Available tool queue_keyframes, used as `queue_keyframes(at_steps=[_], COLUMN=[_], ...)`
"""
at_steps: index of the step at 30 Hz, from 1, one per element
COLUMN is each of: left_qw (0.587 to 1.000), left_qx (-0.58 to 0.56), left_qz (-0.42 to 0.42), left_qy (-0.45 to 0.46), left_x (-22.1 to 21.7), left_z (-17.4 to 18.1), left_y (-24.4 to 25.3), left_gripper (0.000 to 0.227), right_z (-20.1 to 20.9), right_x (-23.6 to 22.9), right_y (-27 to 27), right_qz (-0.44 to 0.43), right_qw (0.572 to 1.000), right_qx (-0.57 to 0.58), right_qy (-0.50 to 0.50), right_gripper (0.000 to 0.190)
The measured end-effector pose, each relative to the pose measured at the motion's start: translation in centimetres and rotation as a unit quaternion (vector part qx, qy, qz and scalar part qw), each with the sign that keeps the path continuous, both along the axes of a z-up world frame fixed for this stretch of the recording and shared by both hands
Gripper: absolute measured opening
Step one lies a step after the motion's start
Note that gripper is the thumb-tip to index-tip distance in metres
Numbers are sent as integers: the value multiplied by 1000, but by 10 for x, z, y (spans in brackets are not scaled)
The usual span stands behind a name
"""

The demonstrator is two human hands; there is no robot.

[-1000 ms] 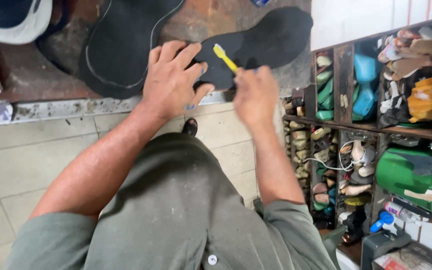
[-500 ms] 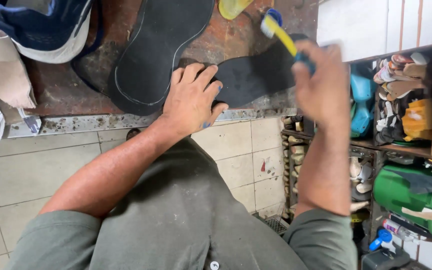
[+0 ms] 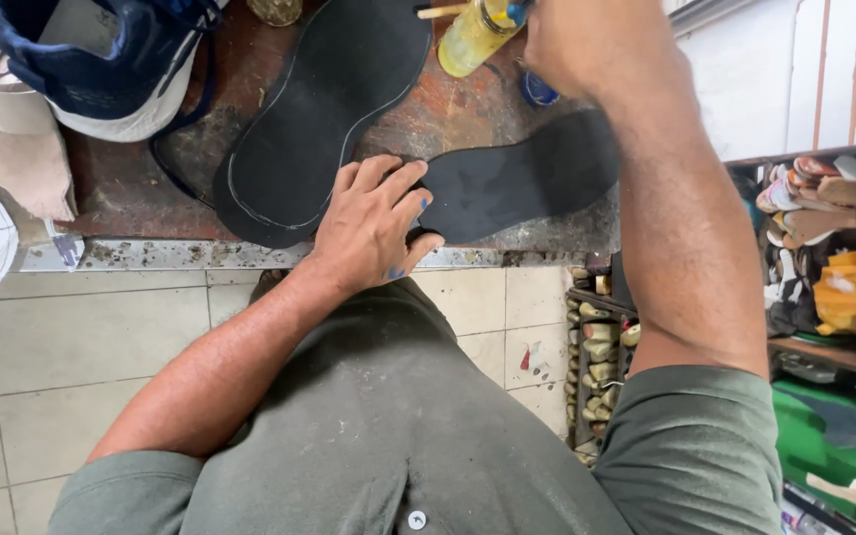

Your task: The person cleans a black shoe insole on a workbench using a toothbrush and a liquid from a jar. They repeatedly dip the toothbrush into the jar and scrub the insole's surface. The person also briefly picks up a shoe from the floor and places it on the workbench.

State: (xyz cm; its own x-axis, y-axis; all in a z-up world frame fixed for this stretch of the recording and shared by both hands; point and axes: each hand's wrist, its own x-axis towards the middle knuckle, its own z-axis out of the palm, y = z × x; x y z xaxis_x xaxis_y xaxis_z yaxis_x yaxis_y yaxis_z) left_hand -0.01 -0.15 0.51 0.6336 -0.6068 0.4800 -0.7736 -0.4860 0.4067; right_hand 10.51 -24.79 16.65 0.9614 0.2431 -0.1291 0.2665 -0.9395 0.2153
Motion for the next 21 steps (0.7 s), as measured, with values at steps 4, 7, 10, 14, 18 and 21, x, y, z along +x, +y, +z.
queue_keyframes(at_steps=[4,7,10,14,18,21], left_qw=[1000,1000,1000,1000,999,998], left_qx=[4,15,15,-7,-28,-47], left_qz=[6,-1,-1,-1,-2,-6], left_qy=[2,10,9,5,26,41], left_x=[0,0,1,-3,-3,-3], left_z=[0,0,0,-1,3,3], left_y=[0,1,0,1,1,3], left_gripper=[51,51,51,50,49,54], right_z=[-21,-21,-14,14,26,3], right_x=[12,17,14,-11,-40,-72], right_y=[-14,-15,-22,-31,-30,-34], right_qz=[51,59,51,43,26,-15], right_qw=[998,998,997,991,947,916], right_qx=[-10,16,55,87,279,337], right_qy=[-30,-13,-5,-87,-159,-217], right_gripper=[13,15,22,17,10,15])
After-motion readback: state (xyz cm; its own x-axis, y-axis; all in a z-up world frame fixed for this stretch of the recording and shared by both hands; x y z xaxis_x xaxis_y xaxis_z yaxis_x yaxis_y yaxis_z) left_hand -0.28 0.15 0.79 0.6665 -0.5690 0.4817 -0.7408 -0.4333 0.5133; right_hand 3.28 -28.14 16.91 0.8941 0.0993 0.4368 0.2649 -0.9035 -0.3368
